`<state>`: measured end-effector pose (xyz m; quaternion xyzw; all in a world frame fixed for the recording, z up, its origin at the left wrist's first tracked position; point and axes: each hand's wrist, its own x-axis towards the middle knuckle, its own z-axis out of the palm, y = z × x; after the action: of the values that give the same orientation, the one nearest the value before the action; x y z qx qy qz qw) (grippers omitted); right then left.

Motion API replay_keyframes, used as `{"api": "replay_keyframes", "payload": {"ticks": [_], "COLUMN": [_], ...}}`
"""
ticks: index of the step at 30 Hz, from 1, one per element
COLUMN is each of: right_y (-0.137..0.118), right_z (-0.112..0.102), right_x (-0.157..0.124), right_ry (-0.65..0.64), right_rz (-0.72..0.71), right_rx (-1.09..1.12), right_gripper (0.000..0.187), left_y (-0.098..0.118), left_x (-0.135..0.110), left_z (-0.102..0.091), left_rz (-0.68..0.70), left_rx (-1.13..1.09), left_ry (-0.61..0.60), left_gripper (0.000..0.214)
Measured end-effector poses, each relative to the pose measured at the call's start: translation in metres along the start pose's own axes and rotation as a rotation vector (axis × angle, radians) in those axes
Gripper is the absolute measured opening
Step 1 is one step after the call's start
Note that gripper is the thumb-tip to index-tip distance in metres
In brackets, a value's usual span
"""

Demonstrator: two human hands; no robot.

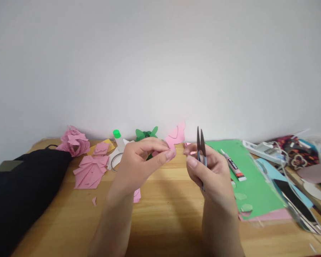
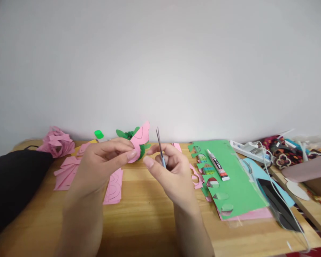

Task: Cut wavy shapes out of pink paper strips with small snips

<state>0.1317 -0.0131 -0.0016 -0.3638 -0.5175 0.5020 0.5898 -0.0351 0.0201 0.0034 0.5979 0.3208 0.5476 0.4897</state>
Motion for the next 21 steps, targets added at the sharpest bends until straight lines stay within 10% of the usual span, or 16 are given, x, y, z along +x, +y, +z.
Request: {"api": "replay_keyframes", "payload": {"ticks": [11,21], "right_y": [-0.01,-0.008], "right_z": [0.002,-0.127], "right_x": [0.0,0.005], "right_ry": [0.09,0.183], "right_rz": [-0.076,0.612], "right_rx": [-0.356,-1.196], "right_gripper": [0.005,0.024], "left_y": [-0.003,0.001], "left_x": [-0.001,-0.002], "left_z": [0.005,0.001], "left_rz": [0.064,0.119], "left_rx": [0.094,0.16], "left_ry": [-0.012,0.136], "left_gripper": [0.013,0.015]}}
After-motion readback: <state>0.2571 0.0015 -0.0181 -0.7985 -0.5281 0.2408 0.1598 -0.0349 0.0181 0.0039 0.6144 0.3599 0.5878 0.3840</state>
